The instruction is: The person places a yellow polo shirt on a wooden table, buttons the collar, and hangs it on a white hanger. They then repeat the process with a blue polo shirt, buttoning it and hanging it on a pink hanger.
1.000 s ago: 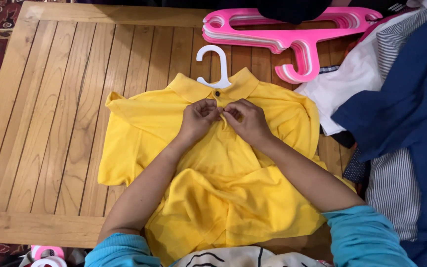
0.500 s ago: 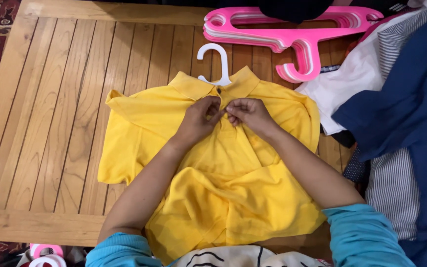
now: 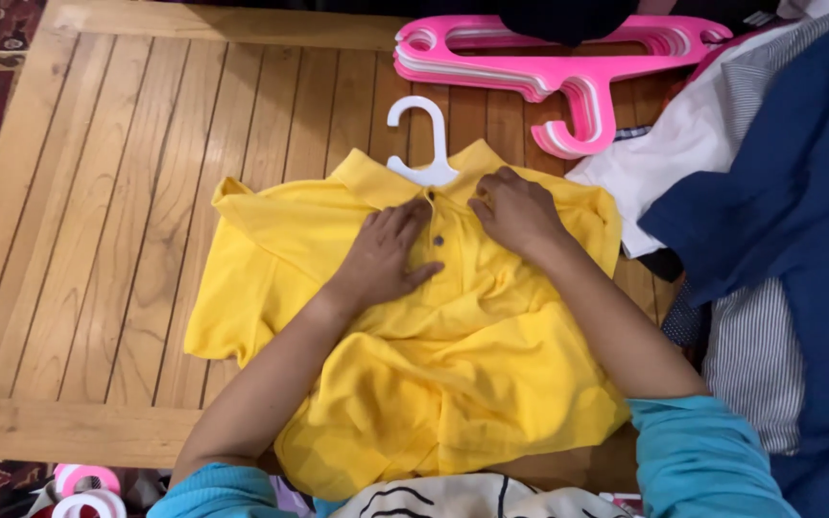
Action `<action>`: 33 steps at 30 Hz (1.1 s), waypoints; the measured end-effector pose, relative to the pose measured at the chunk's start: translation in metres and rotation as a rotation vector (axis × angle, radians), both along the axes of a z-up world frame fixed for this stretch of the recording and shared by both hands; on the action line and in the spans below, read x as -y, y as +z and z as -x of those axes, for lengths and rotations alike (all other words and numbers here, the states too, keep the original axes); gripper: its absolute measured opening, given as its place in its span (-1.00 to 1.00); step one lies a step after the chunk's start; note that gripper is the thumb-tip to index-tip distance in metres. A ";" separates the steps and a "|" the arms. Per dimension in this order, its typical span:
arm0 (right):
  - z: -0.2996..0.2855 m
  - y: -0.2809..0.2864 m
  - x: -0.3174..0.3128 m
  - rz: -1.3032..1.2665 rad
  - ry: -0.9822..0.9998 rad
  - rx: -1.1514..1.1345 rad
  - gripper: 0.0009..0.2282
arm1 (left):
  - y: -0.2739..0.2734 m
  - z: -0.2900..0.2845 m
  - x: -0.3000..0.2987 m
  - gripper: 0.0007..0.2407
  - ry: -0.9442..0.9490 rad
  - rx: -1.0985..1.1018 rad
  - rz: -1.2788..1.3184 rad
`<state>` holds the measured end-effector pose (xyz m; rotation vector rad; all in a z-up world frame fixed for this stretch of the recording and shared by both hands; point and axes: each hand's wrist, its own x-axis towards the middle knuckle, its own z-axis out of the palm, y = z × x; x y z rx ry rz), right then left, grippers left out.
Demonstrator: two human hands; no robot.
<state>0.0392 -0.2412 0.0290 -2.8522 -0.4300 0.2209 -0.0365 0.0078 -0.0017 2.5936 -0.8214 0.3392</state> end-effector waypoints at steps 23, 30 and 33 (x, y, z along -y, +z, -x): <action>-0.095 -0.041 -0.110 -0.120 0.432 0.330 -0.72 | 0.005 0.005 -0.001 -0.60 -0.030 -0.010 -0.032; -0.096 -0.060 -0.121 -0.288 0.511 0.339 -0.78 | 0.012 0.008 -0.028 -0.34 0.189 -0.132 -0.038; -0.065 -0.015 -0.113 -0.414 0.531 0.171 -0.75 | 0.019 0.011 -0.036 -0.37 0.214 -0.179 -0.028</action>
